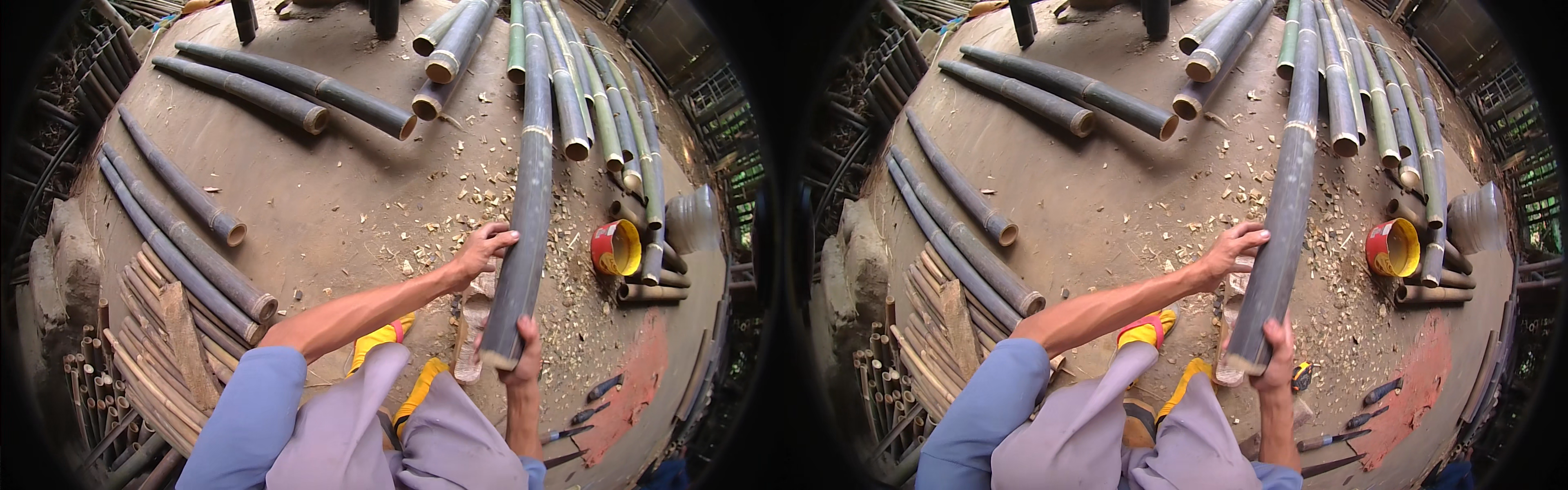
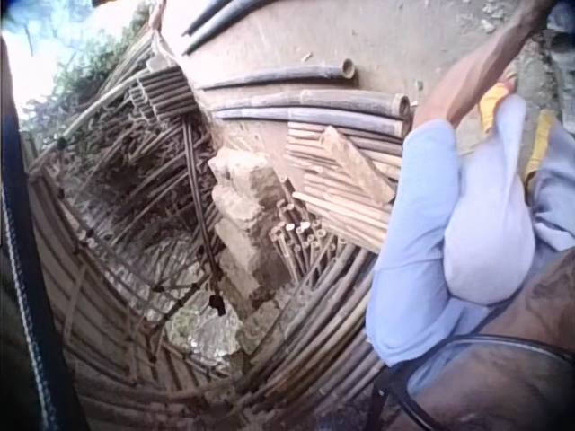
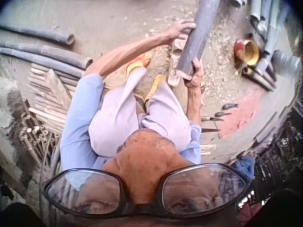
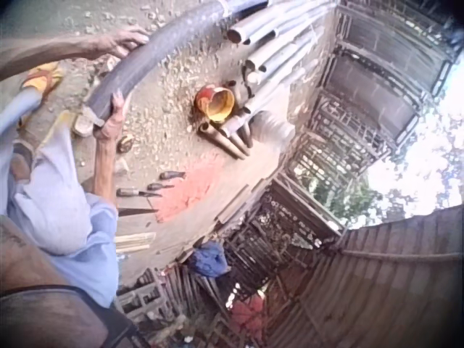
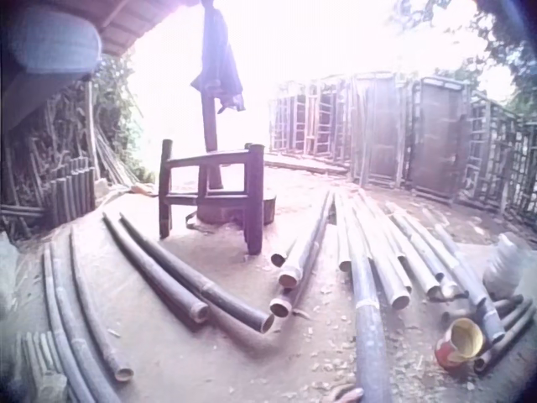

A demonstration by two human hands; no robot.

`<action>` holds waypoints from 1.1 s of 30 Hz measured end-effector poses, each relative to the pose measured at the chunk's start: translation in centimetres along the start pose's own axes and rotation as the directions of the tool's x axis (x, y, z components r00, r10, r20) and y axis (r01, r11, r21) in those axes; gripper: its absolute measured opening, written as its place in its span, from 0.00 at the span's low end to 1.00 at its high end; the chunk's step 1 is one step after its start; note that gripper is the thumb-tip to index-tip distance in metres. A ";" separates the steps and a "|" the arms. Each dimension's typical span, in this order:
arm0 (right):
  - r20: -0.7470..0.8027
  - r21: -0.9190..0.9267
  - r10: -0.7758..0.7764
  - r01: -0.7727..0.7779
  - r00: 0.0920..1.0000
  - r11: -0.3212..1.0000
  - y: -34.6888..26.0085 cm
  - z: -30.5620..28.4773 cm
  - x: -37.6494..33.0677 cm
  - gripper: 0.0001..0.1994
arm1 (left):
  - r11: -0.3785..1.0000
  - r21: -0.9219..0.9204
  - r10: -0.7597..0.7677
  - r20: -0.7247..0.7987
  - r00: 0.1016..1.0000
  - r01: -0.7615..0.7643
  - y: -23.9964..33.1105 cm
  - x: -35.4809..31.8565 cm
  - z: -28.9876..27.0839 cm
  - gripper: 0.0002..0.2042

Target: The person scrapes a bamboo pole with a knife, moves several bamboo poles aside to organize the workspace, and uses a hand saw to cut into a pole.

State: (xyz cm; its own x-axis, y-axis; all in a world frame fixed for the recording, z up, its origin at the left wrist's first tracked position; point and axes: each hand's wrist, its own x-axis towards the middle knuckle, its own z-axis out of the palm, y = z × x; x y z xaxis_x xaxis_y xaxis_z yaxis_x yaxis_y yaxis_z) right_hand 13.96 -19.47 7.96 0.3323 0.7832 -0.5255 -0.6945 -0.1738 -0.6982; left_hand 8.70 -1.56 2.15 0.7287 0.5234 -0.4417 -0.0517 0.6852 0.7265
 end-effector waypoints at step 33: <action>0.597 -0.731 -0.503 0.682 0.625 -0.021 6.7 13.6 28.7 0.29 | 0.668 0.409 0.584 -0.806 -0.097 0.621 5.9 -14.4 -32.7 0.35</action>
State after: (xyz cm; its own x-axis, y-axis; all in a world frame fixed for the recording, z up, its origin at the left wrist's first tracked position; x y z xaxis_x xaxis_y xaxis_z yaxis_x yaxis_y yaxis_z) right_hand 10.19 9.94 -5.15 0.1757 0.9335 0.3127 0.7076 0.1011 -0.6994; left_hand -24.39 11.56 -4.40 -0.6514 0.7575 0.0431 0.6977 0.5757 0.4263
